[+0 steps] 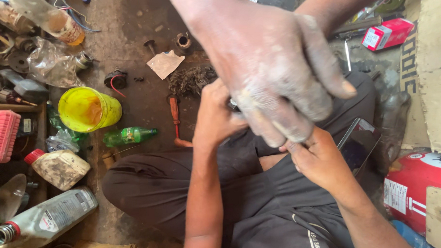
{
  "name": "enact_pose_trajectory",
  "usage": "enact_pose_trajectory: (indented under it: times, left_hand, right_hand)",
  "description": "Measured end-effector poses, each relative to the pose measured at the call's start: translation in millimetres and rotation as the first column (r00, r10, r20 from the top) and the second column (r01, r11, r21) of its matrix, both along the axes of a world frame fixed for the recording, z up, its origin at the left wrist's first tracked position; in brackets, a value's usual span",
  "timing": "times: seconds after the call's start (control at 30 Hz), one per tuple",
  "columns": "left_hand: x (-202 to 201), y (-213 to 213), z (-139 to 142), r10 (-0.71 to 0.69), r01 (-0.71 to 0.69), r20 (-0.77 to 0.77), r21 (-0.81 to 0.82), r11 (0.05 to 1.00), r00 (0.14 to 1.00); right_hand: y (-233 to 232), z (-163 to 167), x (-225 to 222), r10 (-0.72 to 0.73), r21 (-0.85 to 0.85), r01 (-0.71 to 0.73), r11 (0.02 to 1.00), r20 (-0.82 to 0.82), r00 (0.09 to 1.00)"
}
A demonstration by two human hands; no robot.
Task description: The person sits cross-legged on the workshop floor and disassembles a starter motor in their lap. They use pliers and a wrench to loosen parts, pull off the end cap and housing, and tap components with a hammer to separate the motor casing.
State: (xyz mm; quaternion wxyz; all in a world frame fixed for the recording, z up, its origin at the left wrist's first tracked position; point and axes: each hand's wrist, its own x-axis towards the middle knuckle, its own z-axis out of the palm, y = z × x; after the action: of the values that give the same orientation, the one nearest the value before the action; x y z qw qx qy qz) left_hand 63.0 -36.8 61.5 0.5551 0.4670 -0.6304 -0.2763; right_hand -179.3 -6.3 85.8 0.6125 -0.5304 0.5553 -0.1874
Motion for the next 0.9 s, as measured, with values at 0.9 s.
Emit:
enact_pose_trajectory:
  times: [0.9]
  left_hand:
    - [20.8, -24.6, -8.8, -0.24, 0.241, -0.067, 0.006, 0.971, 0.969]
  right_hand:
    - [7.6, 17.2, 39.2, -0.022, 0.153, -0.013, 0.988, 0.227, 0.974]
